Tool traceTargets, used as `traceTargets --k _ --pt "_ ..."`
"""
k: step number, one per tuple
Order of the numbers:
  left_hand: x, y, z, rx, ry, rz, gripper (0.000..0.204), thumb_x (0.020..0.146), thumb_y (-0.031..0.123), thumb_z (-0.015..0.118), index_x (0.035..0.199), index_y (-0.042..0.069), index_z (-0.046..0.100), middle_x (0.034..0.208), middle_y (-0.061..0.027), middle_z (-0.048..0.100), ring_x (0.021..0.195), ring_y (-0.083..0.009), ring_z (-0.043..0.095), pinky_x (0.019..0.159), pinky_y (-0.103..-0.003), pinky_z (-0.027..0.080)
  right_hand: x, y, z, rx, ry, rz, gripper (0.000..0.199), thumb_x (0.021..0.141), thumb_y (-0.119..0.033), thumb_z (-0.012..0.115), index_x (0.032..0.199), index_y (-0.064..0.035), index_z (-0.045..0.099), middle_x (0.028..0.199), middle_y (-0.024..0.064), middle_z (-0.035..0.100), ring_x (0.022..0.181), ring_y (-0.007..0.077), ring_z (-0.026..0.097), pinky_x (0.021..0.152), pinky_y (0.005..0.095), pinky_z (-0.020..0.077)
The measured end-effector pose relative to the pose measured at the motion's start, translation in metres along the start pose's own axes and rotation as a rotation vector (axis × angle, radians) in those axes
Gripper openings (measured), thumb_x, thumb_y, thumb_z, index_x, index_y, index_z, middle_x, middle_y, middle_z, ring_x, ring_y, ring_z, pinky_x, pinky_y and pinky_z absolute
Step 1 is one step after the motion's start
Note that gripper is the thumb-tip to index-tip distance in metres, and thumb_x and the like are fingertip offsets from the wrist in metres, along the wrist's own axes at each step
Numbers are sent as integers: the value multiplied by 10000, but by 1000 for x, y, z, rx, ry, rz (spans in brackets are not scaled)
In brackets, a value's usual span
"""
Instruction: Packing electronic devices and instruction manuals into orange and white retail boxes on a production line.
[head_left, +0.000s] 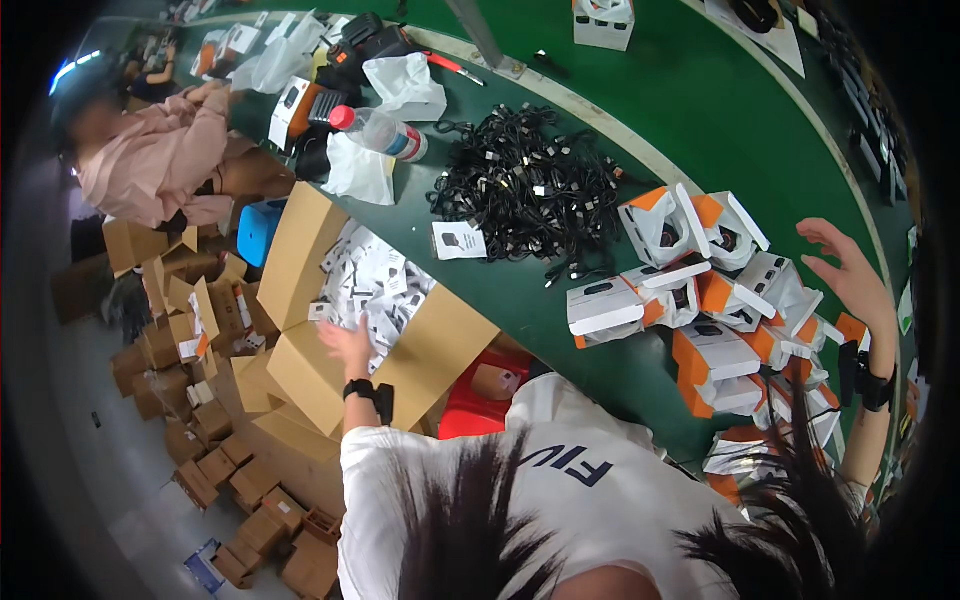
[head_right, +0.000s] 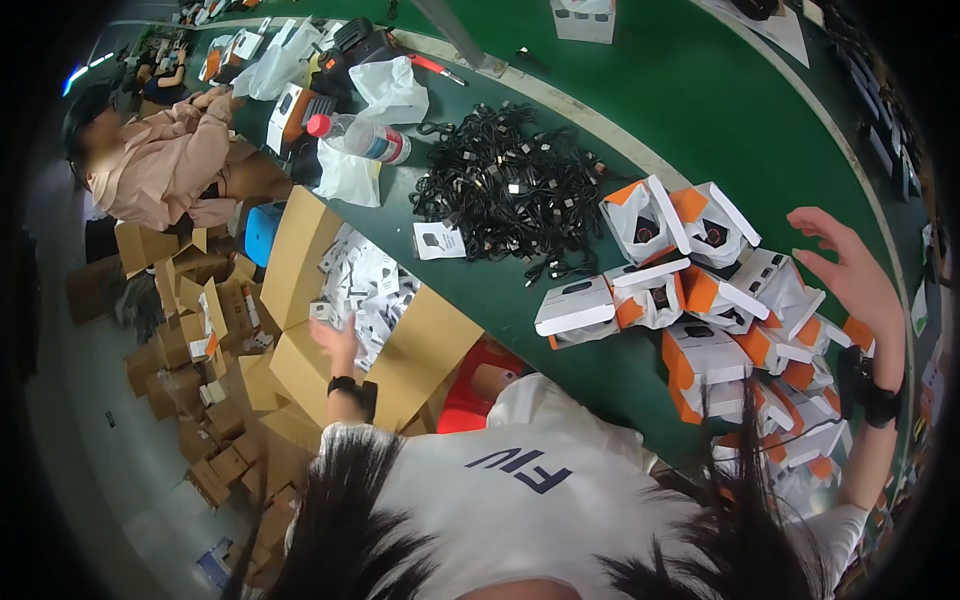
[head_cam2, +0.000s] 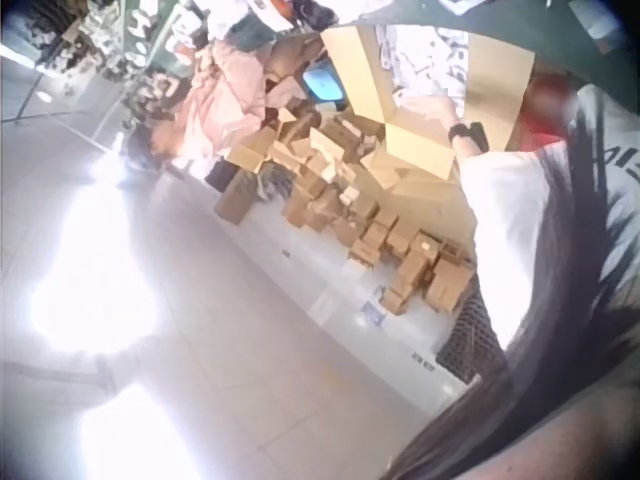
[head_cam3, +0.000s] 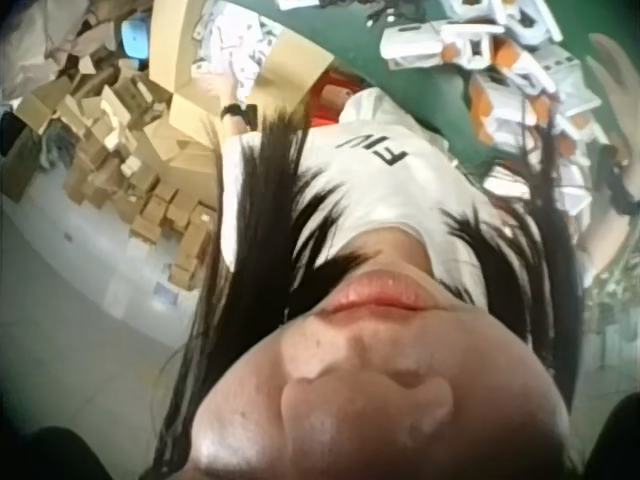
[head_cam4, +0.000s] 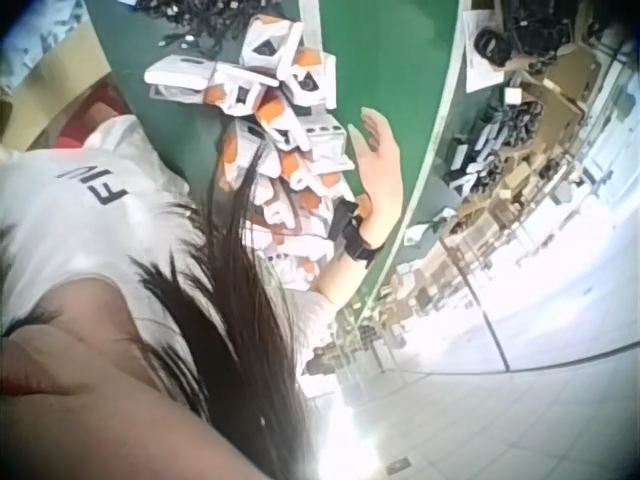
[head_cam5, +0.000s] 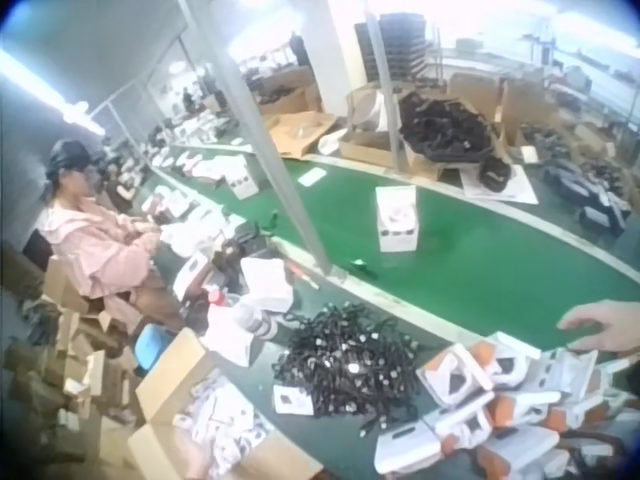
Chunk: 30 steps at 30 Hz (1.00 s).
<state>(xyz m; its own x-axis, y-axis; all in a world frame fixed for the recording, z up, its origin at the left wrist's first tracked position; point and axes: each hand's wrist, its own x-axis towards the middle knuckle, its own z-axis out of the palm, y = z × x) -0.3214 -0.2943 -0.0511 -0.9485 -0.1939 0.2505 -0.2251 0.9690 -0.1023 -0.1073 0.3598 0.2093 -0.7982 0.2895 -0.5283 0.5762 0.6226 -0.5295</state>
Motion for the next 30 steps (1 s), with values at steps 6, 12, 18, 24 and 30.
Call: traceTargets --k 6,12,18,24,30 --pt "1 163 -23 -933 -431 475 719 694 230 737 1269 1 372 1166 -186 494 1110 -324 440 931 -383 361 2 -4 11 28 -62 12 385 802 -42 562 1175 -65 471 1135 59 526 1084 182 469 923 310 360" --pt "6 198 -1 -837 -422 346 735 598 180 797 1190 -17 408 1028 -165 463 920 -296 481 829 -367 416 -6 -21 14 16 -63 15 364 805 -54 564 1157 -57 469 1114 64 536 1066 188 482 921 311 364" --pt "11 162 22 -915 -690 73 592 604 176 812 1059 -39 500 762 -58 553 632 -128 524 547 -250 450 2 -19 18 12 -82 4 365 803 -53 564 1157 -57 473 1116 69 536 1077 196 480 927 318 368" --pt "7 150 5 -1534 -622 -17 194 762 138 696 839 -31 640 713 4 608 612 -36 480 514 -190 363 8 9 22 98 -133 -26 401 797 -28 552 1187 -61 463 1147 66 524 1113 195 466 945 322 360" --pt "27 79 -22 -1560 -243 -523 252 794 163 655 672 19 488 672 -36 512 596 -109 506 560 -316 561 20 11 23 93 -176 -7 403 819 20 509 1211 -49 443 1193 68 488 1136 170 447 968 311 343"
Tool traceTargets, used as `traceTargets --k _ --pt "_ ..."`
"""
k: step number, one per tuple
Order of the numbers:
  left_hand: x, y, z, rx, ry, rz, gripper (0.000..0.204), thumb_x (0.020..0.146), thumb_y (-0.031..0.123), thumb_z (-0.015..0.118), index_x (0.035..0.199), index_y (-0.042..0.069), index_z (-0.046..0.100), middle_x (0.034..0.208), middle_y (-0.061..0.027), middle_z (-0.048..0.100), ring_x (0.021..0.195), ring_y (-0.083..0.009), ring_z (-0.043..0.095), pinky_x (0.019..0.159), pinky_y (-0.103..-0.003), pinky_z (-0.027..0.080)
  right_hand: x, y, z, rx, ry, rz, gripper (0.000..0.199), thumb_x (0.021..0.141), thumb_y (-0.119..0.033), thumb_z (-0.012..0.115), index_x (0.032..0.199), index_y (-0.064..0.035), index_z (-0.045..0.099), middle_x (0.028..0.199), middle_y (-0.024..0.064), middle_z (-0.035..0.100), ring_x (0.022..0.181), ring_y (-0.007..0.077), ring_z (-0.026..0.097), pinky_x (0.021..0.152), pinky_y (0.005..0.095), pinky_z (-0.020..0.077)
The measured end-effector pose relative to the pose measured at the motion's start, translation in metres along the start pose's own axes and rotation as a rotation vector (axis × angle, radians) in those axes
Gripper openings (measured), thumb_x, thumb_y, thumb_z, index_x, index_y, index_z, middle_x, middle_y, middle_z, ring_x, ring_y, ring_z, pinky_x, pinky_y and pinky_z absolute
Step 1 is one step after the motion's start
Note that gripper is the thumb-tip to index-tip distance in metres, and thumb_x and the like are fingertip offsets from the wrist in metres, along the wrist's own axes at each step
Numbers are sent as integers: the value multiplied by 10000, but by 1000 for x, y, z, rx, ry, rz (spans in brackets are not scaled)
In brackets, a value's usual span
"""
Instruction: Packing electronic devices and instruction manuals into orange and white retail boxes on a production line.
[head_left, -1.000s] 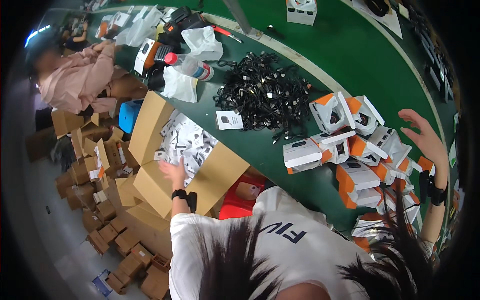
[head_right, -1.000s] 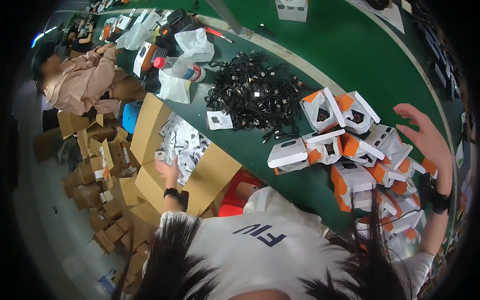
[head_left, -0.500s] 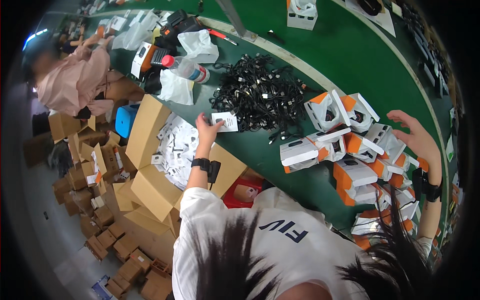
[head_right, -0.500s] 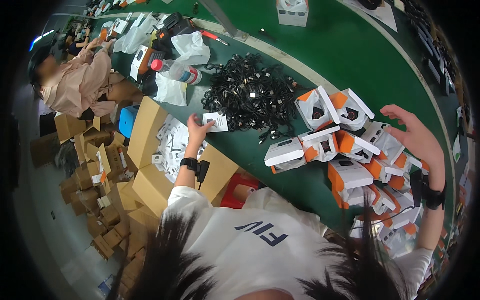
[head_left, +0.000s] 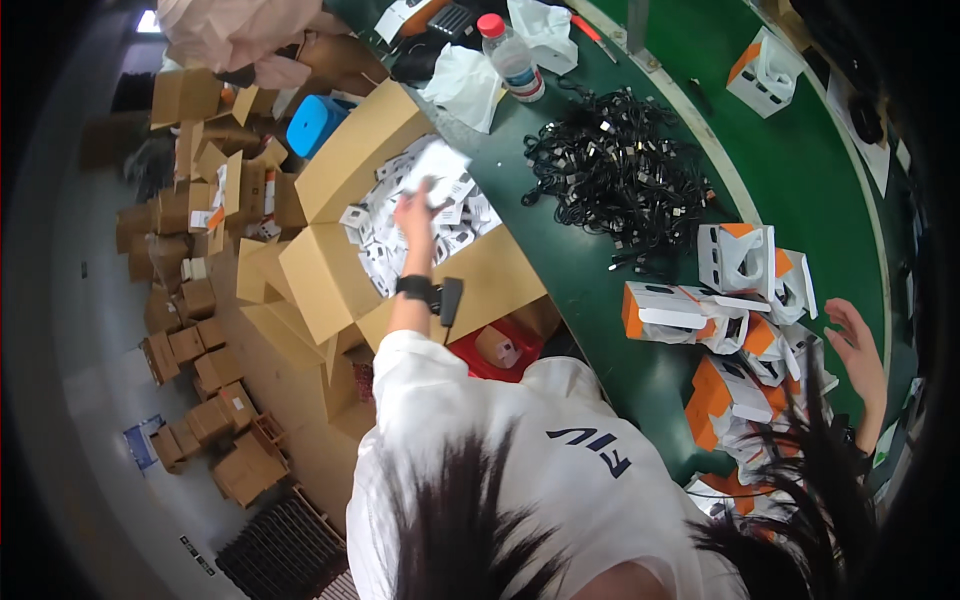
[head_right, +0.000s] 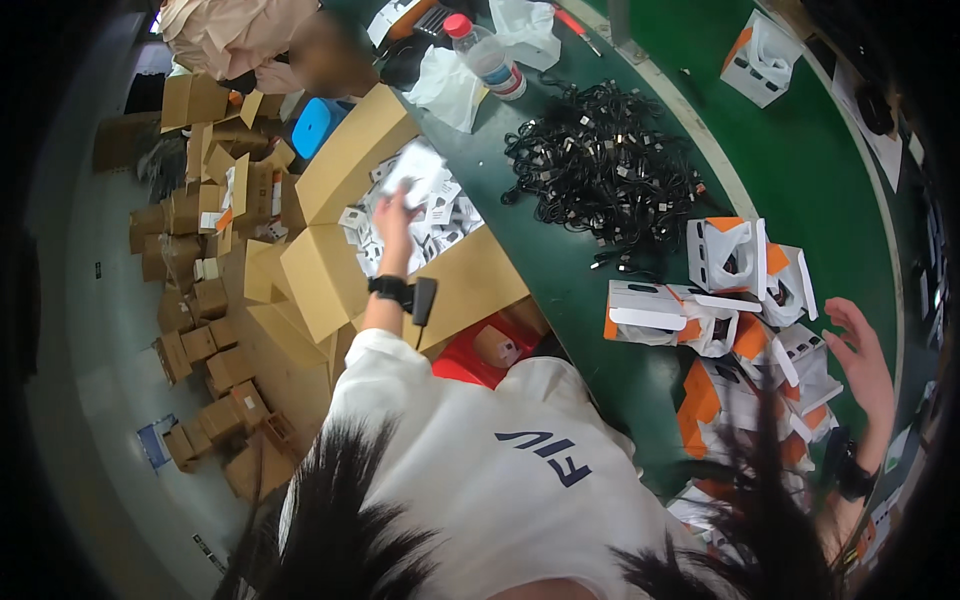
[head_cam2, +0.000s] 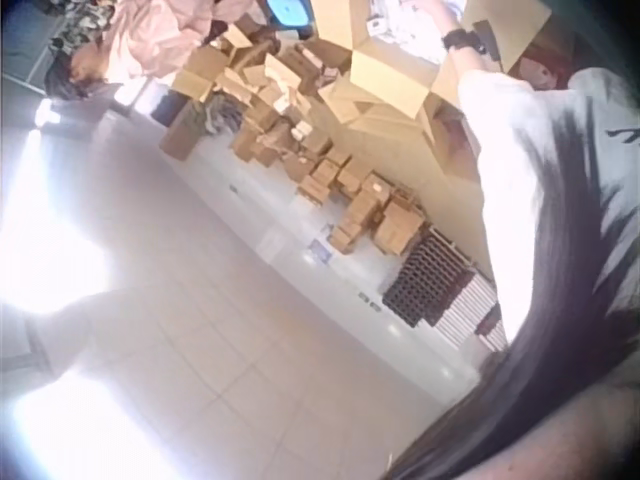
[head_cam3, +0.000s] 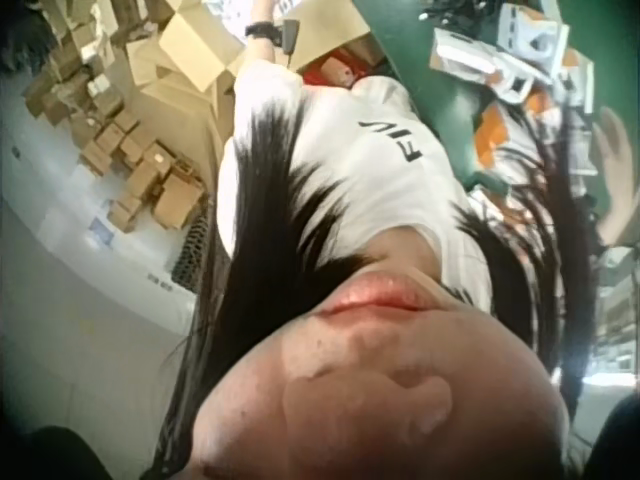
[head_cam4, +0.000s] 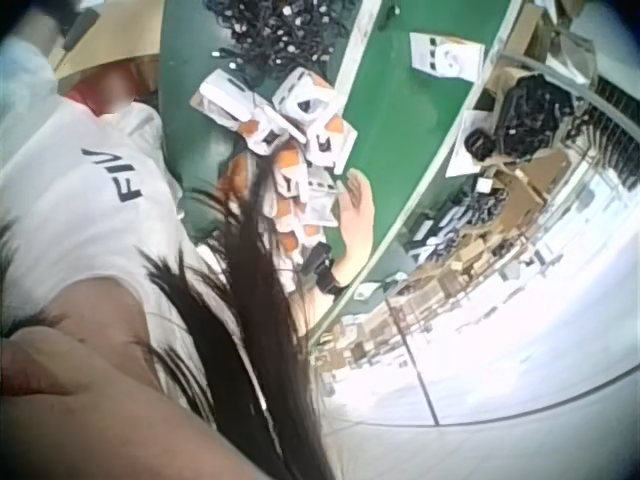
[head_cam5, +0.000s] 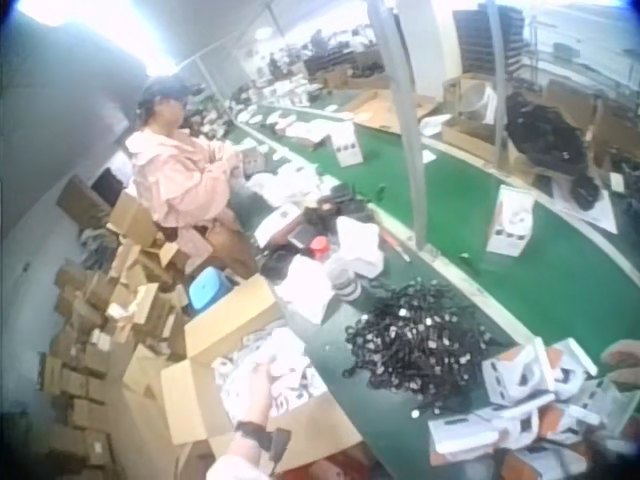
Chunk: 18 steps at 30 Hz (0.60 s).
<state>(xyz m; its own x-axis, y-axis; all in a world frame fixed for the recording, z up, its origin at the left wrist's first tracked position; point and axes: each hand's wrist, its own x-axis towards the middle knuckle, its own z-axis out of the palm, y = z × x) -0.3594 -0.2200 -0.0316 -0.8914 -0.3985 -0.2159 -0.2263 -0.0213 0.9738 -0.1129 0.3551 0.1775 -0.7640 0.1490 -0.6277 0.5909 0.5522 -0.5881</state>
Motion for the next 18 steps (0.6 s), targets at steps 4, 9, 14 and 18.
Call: traceTargets --k 4,9,14,18 --pt "49 -46 -104 161 274 -260 807 731 417 682 1246 -65 289 1180 -227 447 990 -297 526 752 -453 506 -7 -11 -3 8 42 -32 396 814 -14 536 1199 -54 456 1164 65 509 1120 179 460 953 314 351" --pt "27 -34 -18 658 247 -24 816 727 328 699 1312 -19 246 1277 -224 364 1183 -297 376 974 -391 320 -5 -41 -11 -102 7 23 378 805 -97 588 1164 -48 481 1131 89 544 1091 205 496 911 326 397" --pt "-29 24 124 338 -372 505 375 808 92 597 1143 15 446 1134 -107 487 1070 -203 459 862 -345 393 101 -64 -25 -135 -148 -168 349 820 -168 589 1127 -18 517 1030 110 602 935 185 566 824 310 456" --pt "-52 35 165 297 -550 511 271 813 45 570 1070 1 499 1072 -95 530 986 -180 506 814 -301 423 235 -69 10 -103 -105 -124 412 789 -174 597 1150 0 503 997 127 604 871 205 588 768 299 479"
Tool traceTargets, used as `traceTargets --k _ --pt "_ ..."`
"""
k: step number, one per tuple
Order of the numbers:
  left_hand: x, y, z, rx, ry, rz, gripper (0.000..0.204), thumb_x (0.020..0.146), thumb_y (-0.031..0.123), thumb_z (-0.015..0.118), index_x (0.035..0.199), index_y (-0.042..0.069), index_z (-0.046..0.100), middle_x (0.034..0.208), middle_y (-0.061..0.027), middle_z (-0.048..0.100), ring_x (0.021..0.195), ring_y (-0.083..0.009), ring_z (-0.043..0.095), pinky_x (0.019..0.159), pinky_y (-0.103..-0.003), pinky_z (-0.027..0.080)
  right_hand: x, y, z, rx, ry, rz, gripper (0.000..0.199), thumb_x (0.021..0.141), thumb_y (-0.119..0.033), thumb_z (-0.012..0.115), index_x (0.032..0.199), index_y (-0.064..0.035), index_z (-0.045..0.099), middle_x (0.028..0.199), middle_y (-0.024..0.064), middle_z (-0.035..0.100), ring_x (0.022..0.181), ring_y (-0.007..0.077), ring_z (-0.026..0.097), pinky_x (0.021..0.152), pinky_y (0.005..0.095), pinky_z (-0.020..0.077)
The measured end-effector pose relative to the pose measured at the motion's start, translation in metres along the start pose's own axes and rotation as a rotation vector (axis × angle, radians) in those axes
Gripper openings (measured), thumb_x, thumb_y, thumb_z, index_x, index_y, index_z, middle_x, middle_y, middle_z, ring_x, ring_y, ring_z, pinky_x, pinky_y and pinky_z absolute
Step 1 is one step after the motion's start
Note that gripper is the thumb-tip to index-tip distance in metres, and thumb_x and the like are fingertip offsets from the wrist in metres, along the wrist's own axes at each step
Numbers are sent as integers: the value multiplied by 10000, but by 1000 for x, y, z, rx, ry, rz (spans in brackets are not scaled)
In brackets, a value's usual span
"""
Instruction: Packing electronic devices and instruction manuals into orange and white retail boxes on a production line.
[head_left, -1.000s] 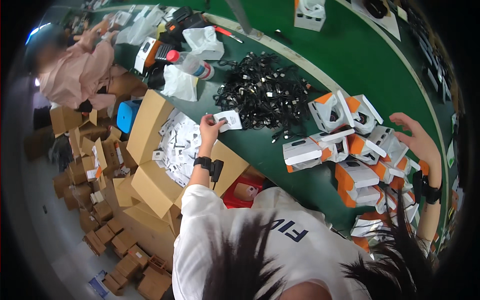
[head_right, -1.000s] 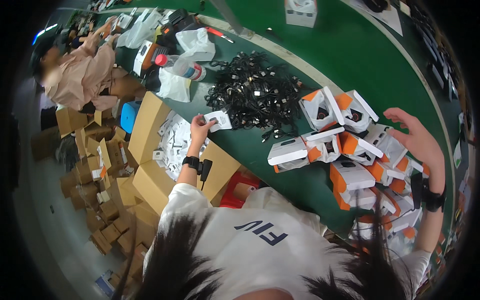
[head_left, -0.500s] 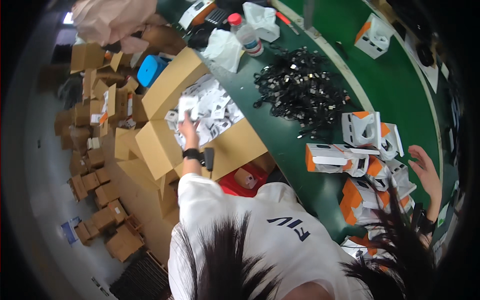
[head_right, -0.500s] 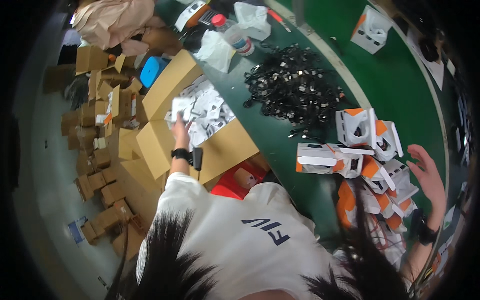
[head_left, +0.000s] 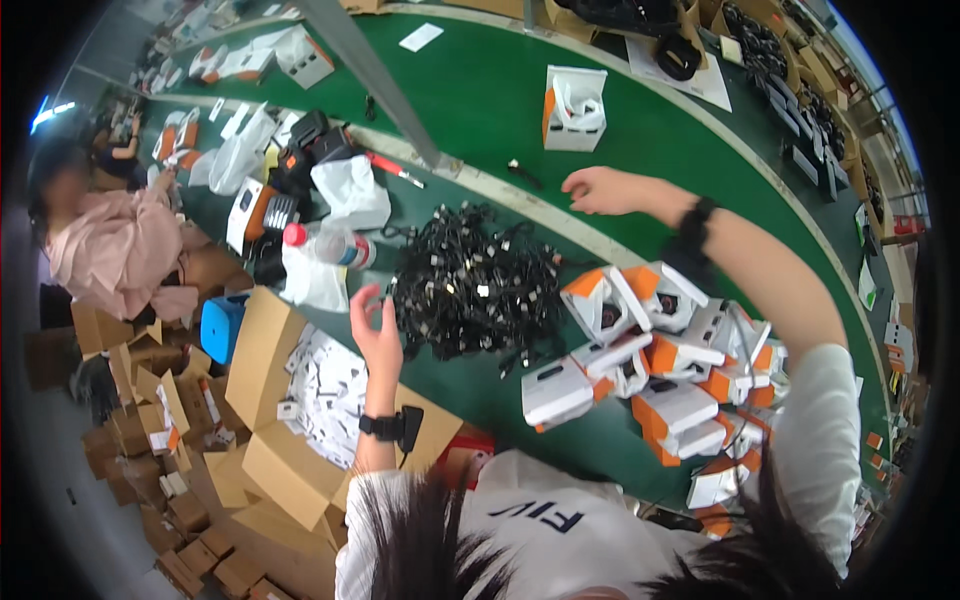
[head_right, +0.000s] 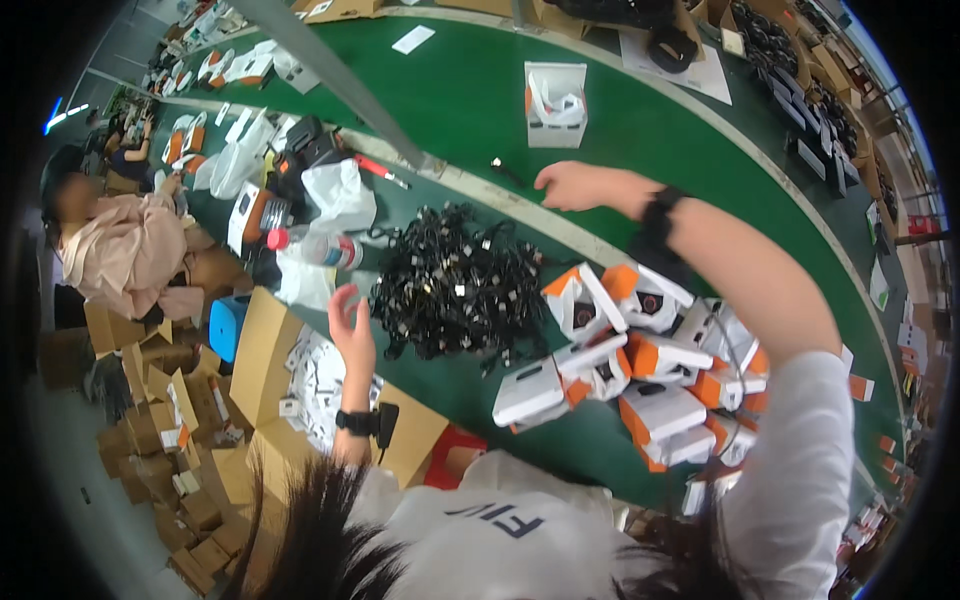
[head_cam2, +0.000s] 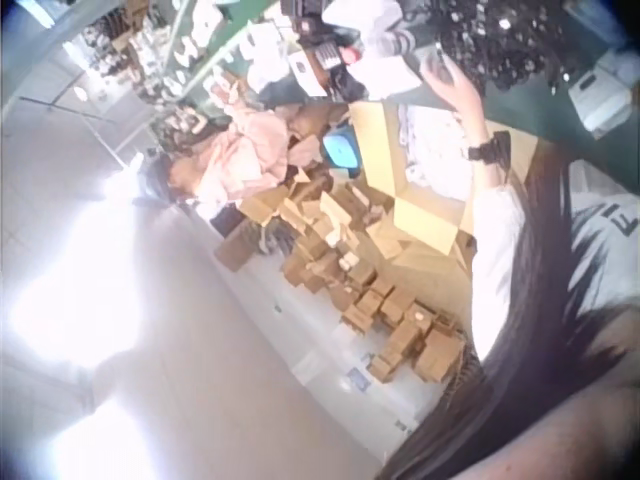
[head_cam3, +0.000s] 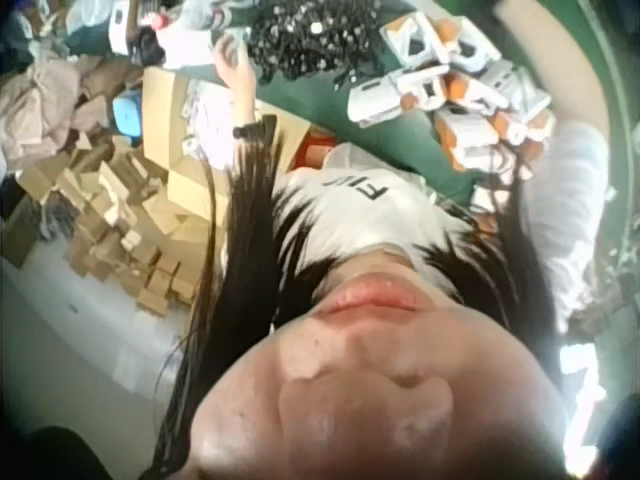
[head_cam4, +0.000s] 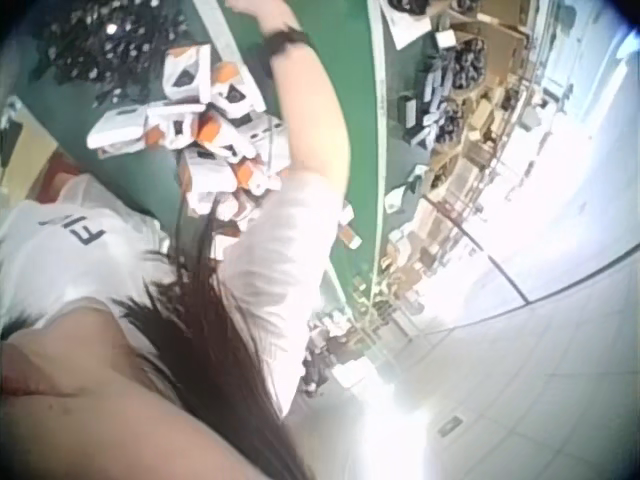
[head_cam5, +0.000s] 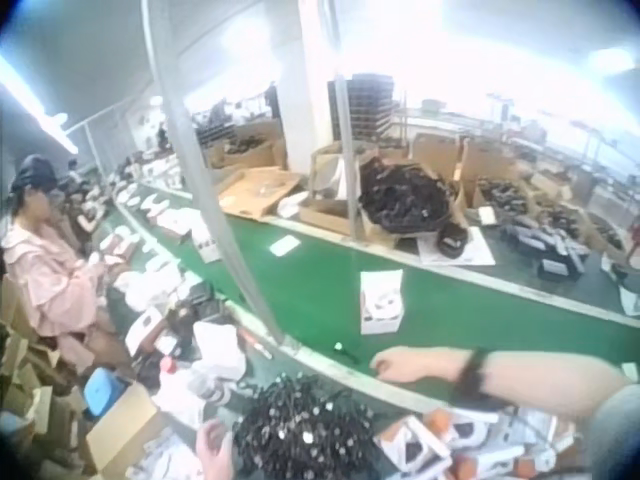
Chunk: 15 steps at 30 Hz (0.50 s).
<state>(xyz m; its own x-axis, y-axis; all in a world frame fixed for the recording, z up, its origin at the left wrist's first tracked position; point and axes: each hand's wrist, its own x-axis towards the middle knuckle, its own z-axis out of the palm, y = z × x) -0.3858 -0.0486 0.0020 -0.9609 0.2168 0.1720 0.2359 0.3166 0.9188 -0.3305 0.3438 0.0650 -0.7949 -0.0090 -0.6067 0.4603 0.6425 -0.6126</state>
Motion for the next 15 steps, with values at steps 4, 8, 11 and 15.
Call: traceTargets --k 4,8,11,15 --pt "19 7 11 -16 -101 -38 242 817 25 554 1054 -7 512 1048 -93 548 961 -169 514 801 -284 426 102 33 20 -341 263 -74 494 744 -154 573 1188 31 463 1079 235 557 998 342 552 846 384 455" --pt "36 -6 15 -145 -177 -157 259 826 9 553 1079 -4 497 1093 -82 536 1037 -159 495 891 -296 389 137 32 47 -353 376 21 466 758 -195 603 1125 52 458 1106 258 491 1017 383 532 818 454 461" --pt "43 -7 33 -182 -212 -157 223 829 12 553 1049 -5 523 1069 -69 547 1001 -136 500 860 -260 387 145 53 47 -361 515 -14 311 773 -195 609 988 23 554 992 230 549 935 371 575 751 448 482" --pt "57 7 51 -204 -251 -129 205 824 17 561 1026 -5 536 1042 -58 559 935 -114 521 800 -247 416 139 50 33 -401 401 -57 236 772 -139 569 936 30 553 882 223 597 845 383 595 718 435 483"
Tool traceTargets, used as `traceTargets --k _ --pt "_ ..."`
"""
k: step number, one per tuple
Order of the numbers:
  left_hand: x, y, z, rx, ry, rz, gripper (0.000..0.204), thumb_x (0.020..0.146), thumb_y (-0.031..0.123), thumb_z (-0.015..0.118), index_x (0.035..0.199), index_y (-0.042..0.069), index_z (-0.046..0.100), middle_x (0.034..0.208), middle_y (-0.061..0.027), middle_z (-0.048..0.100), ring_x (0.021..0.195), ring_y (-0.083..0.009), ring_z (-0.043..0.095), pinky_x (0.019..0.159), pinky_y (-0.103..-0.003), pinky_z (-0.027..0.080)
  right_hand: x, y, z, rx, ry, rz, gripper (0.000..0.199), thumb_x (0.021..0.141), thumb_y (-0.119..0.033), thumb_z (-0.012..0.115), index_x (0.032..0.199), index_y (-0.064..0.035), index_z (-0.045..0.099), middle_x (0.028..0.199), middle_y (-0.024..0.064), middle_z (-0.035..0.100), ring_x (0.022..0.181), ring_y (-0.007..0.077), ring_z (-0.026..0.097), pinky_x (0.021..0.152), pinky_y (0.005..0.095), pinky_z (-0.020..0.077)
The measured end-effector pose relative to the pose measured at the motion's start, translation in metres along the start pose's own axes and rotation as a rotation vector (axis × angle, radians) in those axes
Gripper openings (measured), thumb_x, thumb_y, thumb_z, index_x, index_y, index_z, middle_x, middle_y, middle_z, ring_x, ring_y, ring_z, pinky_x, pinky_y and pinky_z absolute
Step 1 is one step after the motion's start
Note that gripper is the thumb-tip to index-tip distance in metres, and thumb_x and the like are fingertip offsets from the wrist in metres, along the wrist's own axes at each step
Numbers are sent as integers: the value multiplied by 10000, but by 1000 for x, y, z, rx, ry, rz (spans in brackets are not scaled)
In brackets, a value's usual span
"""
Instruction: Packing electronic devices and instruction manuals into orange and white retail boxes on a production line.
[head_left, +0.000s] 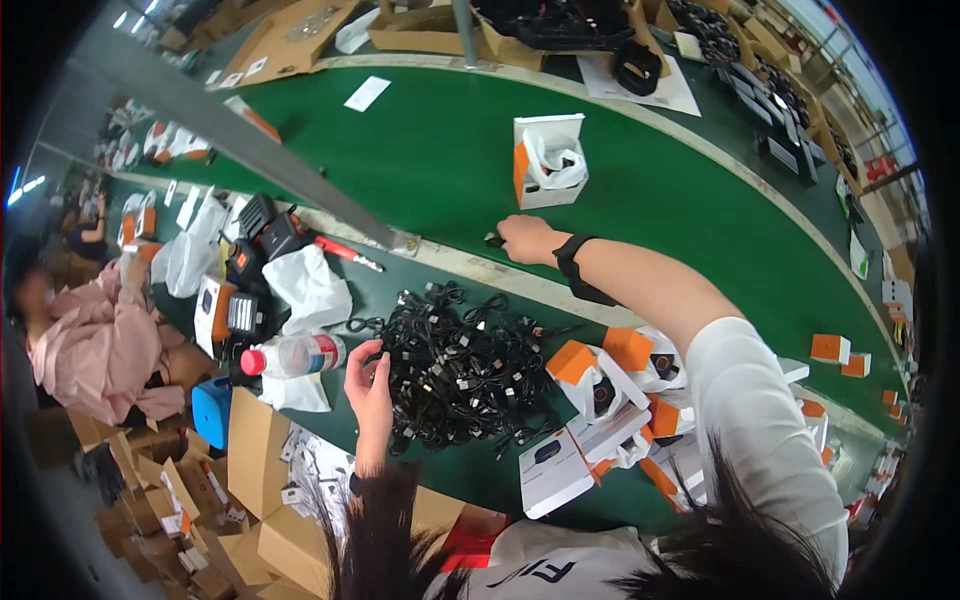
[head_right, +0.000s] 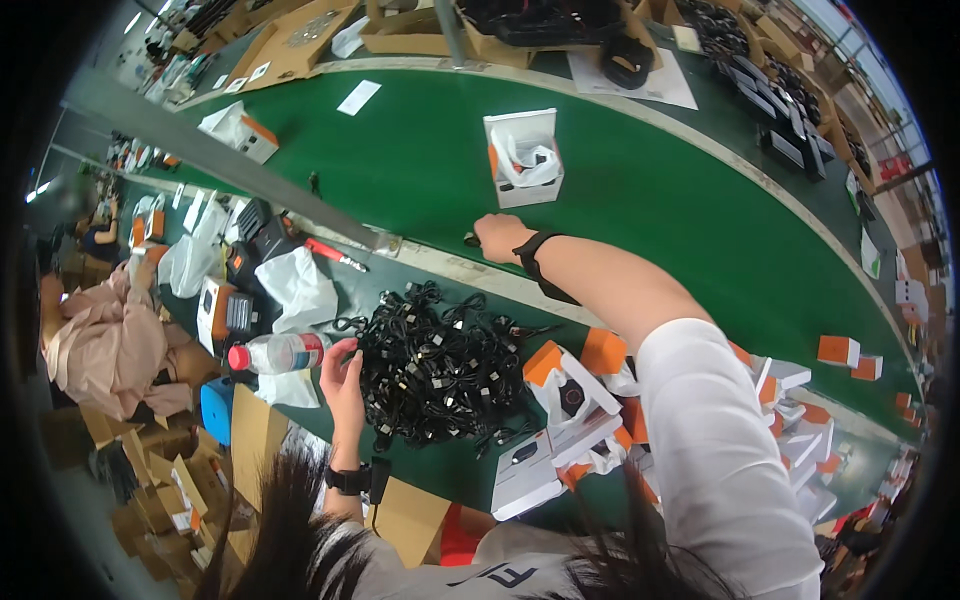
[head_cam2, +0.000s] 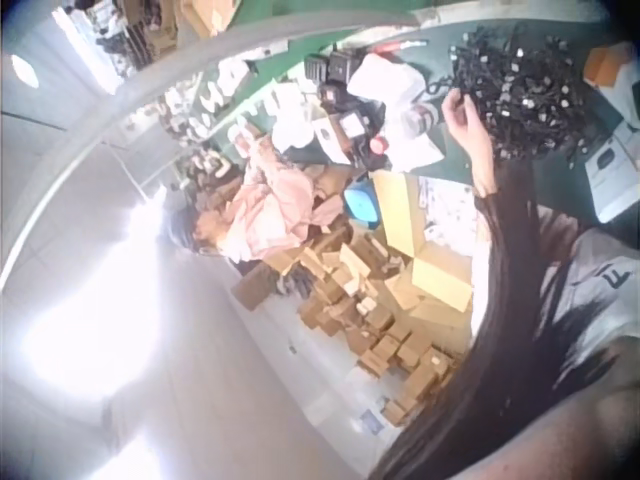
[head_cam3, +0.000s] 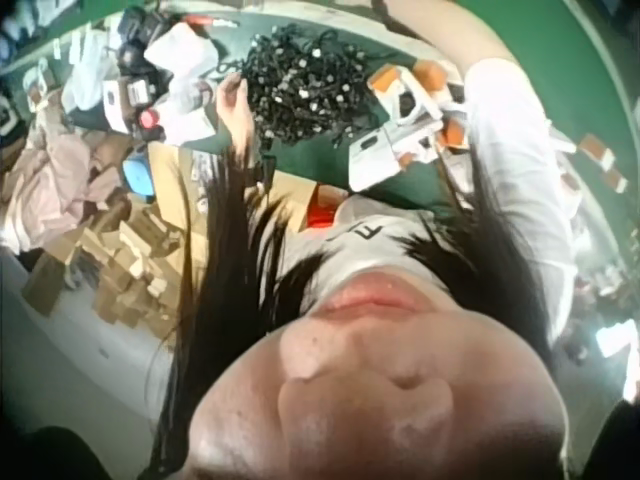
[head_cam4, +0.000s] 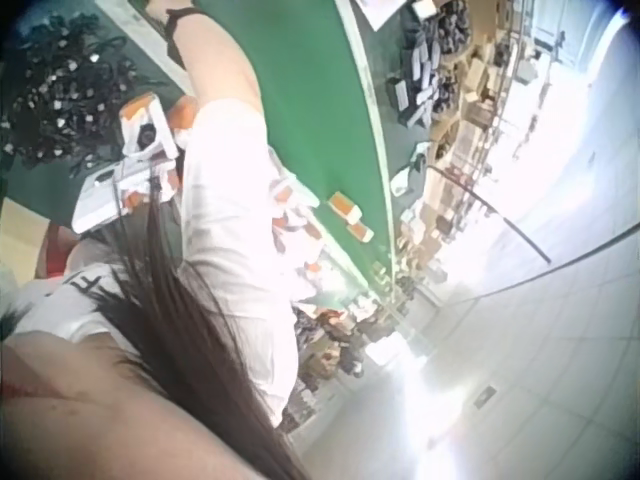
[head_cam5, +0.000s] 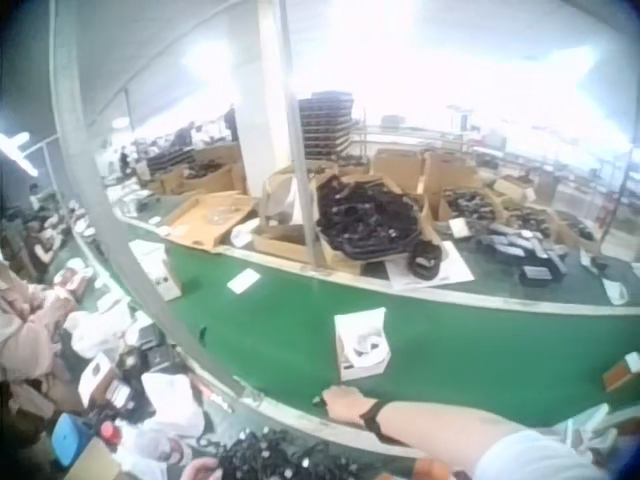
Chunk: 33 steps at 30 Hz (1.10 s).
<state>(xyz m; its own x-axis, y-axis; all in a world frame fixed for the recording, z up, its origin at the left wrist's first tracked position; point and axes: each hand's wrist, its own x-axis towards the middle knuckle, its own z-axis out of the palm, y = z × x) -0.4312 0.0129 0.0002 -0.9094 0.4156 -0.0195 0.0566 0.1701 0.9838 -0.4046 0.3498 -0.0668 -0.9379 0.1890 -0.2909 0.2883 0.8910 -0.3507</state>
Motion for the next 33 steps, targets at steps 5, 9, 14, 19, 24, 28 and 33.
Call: traceTargets --k 5,9,14,19,24,28,33 --pt "65 54 72 176 -308 31 181 803 39 592 979 3 573 905 -66 607 864 -126 562 757 -249 435 -67 -23 -109 325 56 -130 179 829 -149 525 934 -13 475 853 208 576 808 385 565 680 434 444" --pt "123 70 175 440 -270 748 318 722 63 643 1025 13 560 1060 -126 579 973 -305 532 840 -380 424 -102 20 -145 283 323 -133 163 820 -91 527 966 -27 491 860 179 578 842 346 567 718 398 446" --pt "151 73 256 680 -343 927 408 708 123 642 1086 38 515 1149 -89 533 1018 -260 482 828 -384 370 -100 67 -134 -74 442 -152 177 784 -98 585 945 -62 522 834 94 580 818 277 536 720 386 438" --pt "162 75 279 1215 -522 1011 209 675 123 630 876 68 613 844 -77 623 856 -237 507 713 -356 356 -101 86 -133 -223 403 -145 160 785 -125 584 930 -81 532 761 96 547 803 262 522 709 380 423" --pt "164 73 301 1276 -593 934 94 687 143 616 724 61 643 734 -102 625 790 -261 564 685 -369 423 -88 92 -110 -119 470 -139 184 731 -83 597 894 -83 513 715 111 566 739 301 544 679 402 423" --pt "161 63 297 837 -461 747 124 703 140 603 780 49 638 765 -119 626 782 -311 598 665 -409 480 -73 99 -109 187 538 -31 138 716 -89 588 834 -80 517 662 135 568 661 345 563 645 437 424" --pt "156 73 294 847 -506 735 306 669 210 677 921 51 607 840 -119 624 835 -309 587 711 -409 467 -77 103 -108 83 567 -40 84 712 -137 629 774 -89 597 645 108 582 660 314 576 658 409 442"
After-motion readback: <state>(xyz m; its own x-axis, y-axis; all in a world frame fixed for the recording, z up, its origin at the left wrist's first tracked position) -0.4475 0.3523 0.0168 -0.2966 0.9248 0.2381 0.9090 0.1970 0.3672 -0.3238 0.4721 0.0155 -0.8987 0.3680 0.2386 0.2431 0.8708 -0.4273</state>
